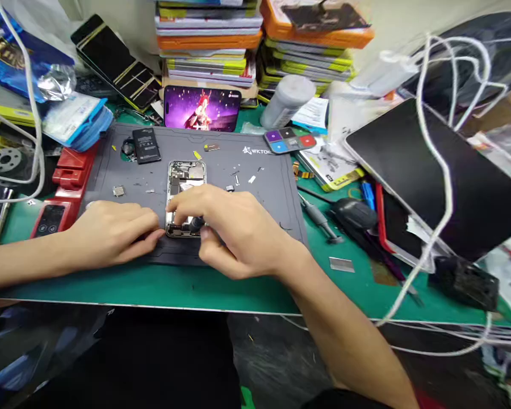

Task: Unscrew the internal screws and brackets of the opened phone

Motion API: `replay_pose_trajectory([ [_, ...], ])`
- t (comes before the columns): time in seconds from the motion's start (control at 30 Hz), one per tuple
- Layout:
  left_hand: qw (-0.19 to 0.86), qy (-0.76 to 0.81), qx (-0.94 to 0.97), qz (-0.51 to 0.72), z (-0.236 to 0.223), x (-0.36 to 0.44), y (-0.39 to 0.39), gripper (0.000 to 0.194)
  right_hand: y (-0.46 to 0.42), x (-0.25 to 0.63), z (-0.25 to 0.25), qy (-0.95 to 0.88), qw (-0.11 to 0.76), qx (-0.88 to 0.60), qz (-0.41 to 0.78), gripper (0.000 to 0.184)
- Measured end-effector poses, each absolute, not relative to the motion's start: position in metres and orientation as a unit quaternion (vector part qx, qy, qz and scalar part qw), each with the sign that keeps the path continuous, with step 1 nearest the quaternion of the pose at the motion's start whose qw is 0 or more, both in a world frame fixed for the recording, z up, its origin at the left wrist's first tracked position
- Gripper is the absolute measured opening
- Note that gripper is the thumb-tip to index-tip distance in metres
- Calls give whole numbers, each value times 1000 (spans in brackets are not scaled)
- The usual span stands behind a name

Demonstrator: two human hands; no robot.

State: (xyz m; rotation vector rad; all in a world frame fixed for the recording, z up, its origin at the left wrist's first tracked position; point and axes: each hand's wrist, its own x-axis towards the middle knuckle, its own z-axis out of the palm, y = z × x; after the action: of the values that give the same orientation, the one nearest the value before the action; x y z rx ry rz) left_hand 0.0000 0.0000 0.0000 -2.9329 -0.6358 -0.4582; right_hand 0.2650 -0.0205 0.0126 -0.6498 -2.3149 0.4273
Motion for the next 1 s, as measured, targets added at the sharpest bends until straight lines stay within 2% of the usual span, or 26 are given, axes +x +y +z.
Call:
replay_pose_trajectory([
  [0.47,23,-215,-964,-154,2,1,1,38,-23,260,7,-884,336,-284,156,38],
  [0.57,-3,-223,-963,-151,3,-1,2,37,-23,258,6,-886,347,-290,101,29],
  [0.7,-78,-232,-957,-158,6,-4,6,31,-26,254,4,-873,368,-318,46,23],
  [0.9,-250,-249,-916,-192,6,-5,14,16,-30,251,3,-818,448,-320,166,20],
  [1.0,-291,-246,-904,-194,6,-4,15,15,-30,248,5,-822,437,-315,184,11],
])
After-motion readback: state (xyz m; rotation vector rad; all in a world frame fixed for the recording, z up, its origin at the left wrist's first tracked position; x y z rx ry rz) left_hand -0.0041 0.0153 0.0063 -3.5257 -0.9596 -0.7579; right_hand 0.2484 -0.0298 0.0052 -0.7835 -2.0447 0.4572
